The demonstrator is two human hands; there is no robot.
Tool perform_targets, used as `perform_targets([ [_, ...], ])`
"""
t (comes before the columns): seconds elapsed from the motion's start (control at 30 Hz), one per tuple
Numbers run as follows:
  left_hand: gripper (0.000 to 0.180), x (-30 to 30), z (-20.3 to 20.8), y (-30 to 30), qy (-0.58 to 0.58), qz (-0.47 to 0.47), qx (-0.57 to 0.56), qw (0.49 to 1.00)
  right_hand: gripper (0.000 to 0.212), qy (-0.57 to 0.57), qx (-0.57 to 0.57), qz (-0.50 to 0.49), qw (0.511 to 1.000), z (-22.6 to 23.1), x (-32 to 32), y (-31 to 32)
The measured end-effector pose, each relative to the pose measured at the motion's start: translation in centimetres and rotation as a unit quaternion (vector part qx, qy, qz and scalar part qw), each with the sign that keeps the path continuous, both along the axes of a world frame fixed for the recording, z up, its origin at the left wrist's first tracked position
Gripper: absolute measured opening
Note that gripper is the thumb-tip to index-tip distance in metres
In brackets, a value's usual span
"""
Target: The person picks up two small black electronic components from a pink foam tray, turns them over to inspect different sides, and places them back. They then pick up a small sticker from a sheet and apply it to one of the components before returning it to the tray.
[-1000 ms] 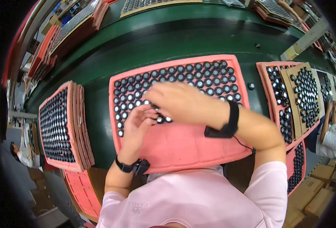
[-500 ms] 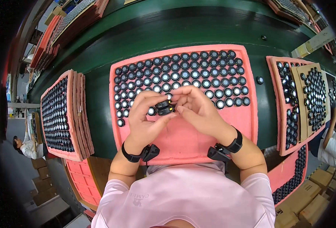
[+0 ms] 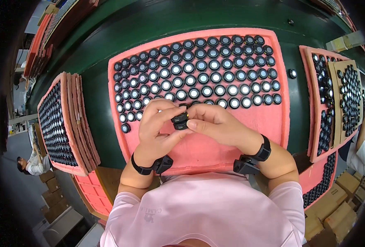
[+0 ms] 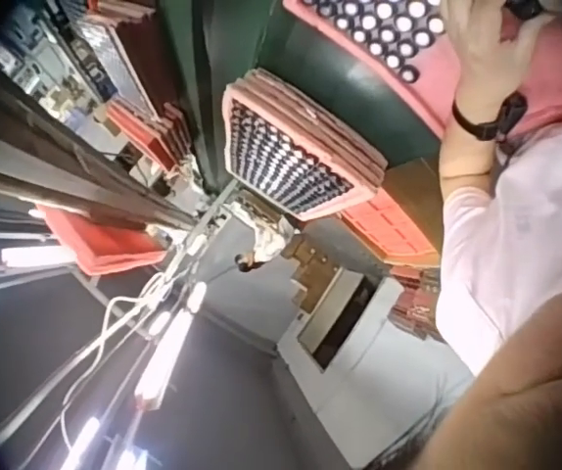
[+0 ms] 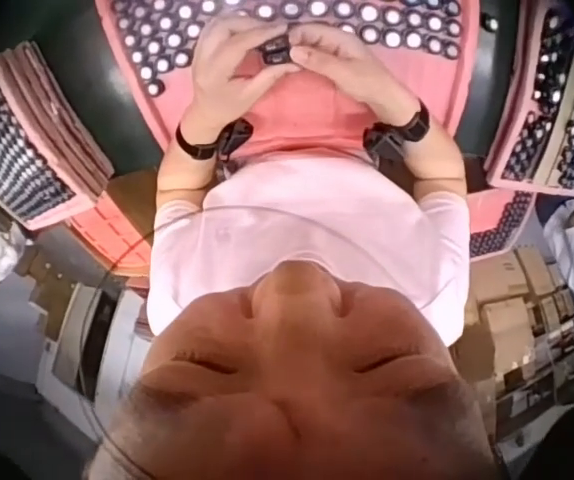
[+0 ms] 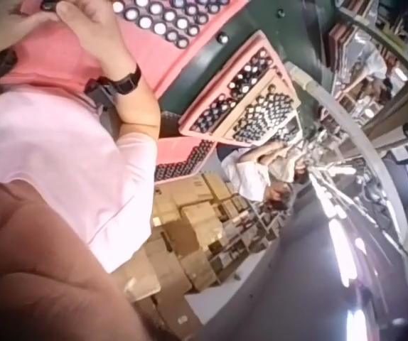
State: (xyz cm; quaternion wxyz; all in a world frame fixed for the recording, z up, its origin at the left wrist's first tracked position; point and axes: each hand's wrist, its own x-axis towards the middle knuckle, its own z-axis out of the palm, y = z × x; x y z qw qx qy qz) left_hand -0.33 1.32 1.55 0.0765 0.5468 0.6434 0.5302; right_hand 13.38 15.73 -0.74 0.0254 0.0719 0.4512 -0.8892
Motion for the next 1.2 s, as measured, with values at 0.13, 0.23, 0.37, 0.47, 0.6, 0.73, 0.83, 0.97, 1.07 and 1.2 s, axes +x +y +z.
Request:
perform_targets([
  [0.13,0.045,-0.3,-0.3,0.0,0.054,0.005,0.0,0.999,0.02,-0.007,0.059,-0.023,0.998,1.0,0.0,-0.3],
  [0.23,0.041,-0.1,-0.4,0.1,0.109,0.009,-0.009,0.994,0.027,-0.017,0.101,-0.047,0.994,1.0,0.2,-0.4],
  [0.37,0.047,-0.3,0.2,0.1,0.117,-0.033,-0.03,0.992,0.048,-0.018,0.229,-0.059,0.971,0.8,0.5,-0.2],
  [0.47,0.052,-0.1,0.4,-0.1,-0.045,-0.065,-0.025,0.997,0.047,0.028,0.284,-0.117,0.951,1.0,0.5,-0.2],
  [0.6,0.058,0.2,-0.4,-0.2,-0.184,-0.086,-0.011,0.979,0.046,0.043,0.297,-0.128,0.945,1.1,0.5,-0.3],
  [0.73,0.057,0.3,-0.7,0.0,-0.195,-0.098,-0.012,0.976,0.045,0.063,0.332,-0.128,0.932,0.9,0.6,-0.4],
  [0.83,0.053,0.3,-1.1,0.1,-0.18,-0.098,-0.005,0.979,0.046,0.082,0.362,-0.126,0.92,0.6,0.6,-0.4],
  [0.97,0.049,0.1,-1.0,0.0,-0.179,-0.076,0.019,0.981,0.046,0.071,0.401,-0.133,0.904,1.3,0.6,0.3],
  [1.07,0.046,0.1,-0.7,-0.3,-0.199,-0.044,0.031,0.979,0.046,0.071,0.394,-0.155,0.903,1.5,0.7,0.6],
  [1.2,0.047,0.2,-0.9,-0.6,-0.245,-0.004,0.0,0.97,0.047,0.092,0.362,-0.19,0.908,1.5,0.8,0.6],
])
